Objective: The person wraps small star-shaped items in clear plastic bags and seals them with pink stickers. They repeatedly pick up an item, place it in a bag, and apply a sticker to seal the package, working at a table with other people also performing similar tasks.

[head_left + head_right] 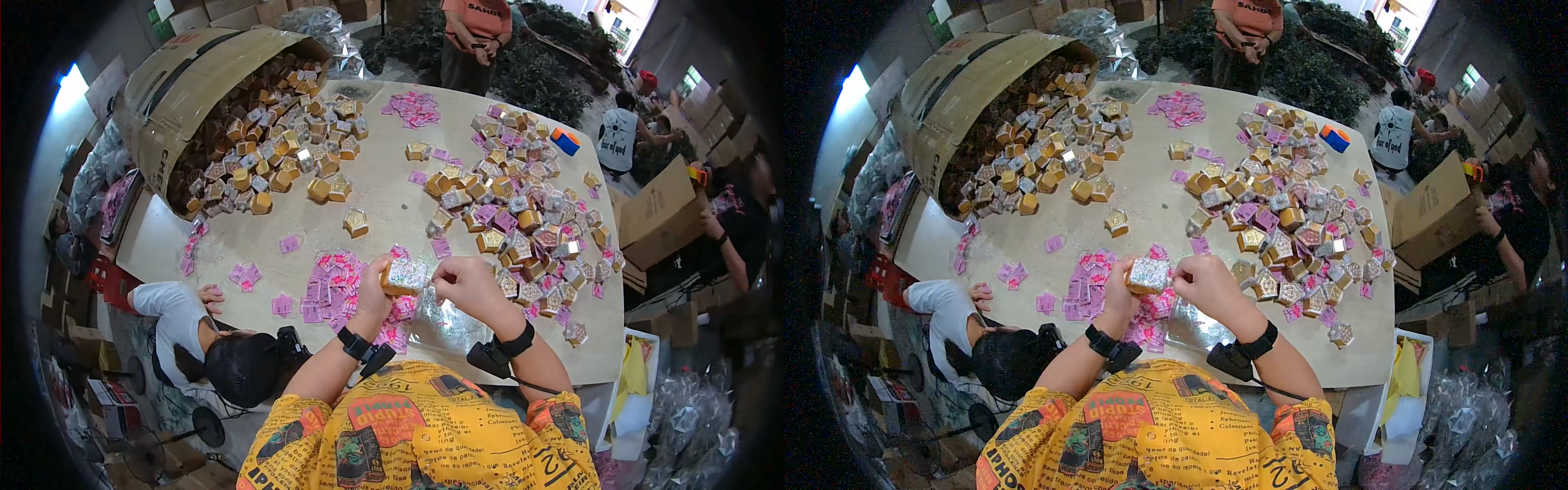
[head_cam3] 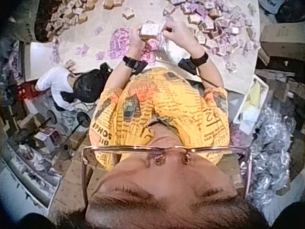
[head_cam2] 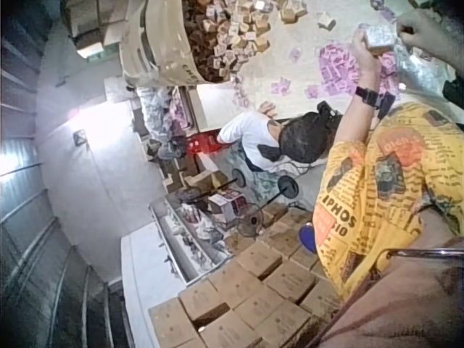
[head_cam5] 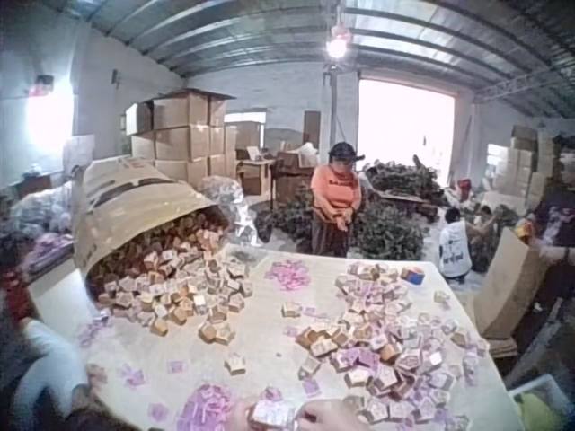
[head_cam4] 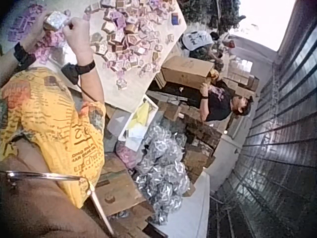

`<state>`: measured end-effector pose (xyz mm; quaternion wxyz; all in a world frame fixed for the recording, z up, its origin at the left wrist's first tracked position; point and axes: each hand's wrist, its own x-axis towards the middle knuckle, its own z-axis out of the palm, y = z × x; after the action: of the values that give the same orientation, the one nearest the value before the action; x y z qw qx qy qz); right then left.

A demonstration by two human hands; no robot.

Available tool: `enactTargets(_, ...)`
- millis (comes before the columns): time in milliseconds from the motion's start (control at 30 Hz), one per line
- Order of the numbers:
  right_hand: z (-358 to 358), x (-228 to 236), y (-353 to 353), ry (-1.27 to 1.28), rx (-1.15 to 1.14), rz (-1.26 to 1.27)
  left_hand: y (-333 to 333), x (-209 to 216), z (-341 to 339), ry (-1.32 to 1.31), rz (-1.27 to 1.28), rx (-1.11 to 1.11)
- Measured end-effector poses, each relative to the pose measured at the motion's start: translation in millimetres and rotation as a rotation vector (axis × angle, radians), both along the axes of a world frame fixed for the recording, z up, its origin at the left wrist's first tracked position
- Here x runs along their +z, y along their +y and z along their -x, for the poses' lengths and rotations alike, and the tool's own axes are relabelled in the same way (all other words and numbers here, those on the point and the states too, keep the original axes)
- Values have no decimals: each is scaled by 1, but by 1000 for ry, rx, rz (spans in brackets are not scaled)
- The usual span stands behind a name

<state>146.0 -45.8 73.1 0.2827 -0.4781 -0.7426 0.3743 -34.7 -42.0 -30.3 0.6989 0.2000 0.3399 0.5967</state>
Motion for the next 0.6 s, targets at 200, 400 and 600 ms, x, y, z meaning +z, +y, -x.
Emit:
enactTargets(200, 3, 4, -1, -42, 10, -68, 1, -6, 4, -5, -17, -11)
enactTargets(400, 1, 4, 0, -74, 34, -58, -1, 0, 5, 150, -57, 4)
enactTargets(600, 2, 3, 1, -97, 51, -97, 0, -7, 5, 104, -74, 13)
